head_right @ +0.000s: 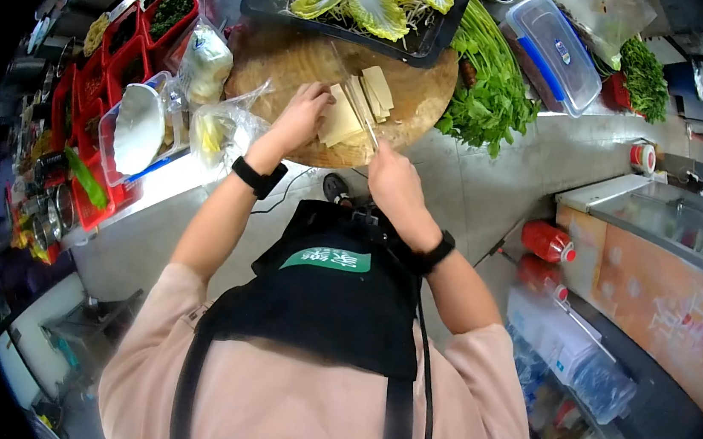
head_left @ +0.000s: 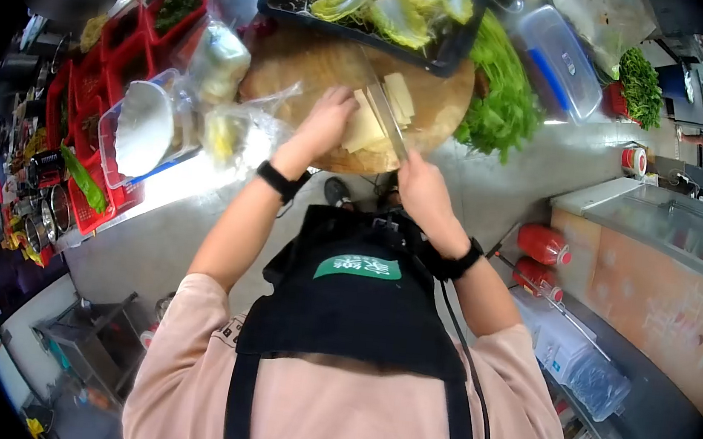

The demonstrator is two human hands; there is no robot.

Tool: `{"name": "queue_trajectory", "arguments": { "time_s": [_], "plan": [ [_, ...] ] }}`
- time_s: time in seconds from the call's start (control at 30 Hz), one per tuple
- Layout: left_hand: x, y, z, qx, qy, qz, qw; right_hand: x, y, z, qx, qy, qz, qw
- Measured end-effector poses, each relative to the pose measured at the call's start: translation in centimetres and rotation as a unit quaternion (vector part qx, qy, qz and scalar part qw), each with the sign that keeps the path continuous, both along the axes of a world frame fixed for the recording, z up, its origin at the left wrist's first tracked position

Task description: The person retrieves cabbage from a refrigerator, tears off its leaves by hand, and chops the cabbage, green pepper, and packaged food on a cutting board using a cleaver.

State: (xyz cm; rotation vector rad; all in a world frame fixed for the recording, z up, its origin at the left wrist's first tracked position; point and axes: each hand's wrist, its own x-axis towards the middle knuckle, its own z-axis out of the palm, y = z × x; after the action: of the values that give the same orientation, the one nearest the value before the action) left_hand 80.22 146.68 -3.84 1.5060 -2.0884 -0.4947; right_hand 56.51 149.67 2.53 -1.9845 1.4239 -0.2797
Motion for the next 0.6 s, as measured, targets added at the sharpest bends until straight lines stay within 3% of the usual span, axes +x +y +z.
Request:
{"name": "queue_trajectory", "arguments": {
  "time_s": [0.07, 0.13, 0.27, 0.5, 0.6],
  "plan": [
    [0.1, 1.1, -0.3, 0.008, -0.010, 0.014, 1.000, -0.4, 1.4, 1.5, -0.012, -0.008, 0.002, 1.000],
    [0.1, 1.0, -0.7, 0.055, -0.024, 0.016, 0.998, 0.1, 1.5, -0.5, -0.007, 0.000, 0.021, 1.000],
    [-0.1, 1.5, -0.6, 0.039, -0.018, 0.028, 0.999, 2.4, -0.3, -1.7, -0.003, 0.023, 0.034, 0.999],
    [0.7, 3.2, -0.6, 0.067, 0.025, 0.041, 0.997, 1.0, 2.2, 1.6, 0.028, -0.010, 0.041, 0.999],
    [0.3, 3.1, -0.9, 0.026, -0.023, 0.024, 0.999, 2.5, 1.9, -1.9, 0.031, 0.040, 0.055, 0.997]
  ]
}}
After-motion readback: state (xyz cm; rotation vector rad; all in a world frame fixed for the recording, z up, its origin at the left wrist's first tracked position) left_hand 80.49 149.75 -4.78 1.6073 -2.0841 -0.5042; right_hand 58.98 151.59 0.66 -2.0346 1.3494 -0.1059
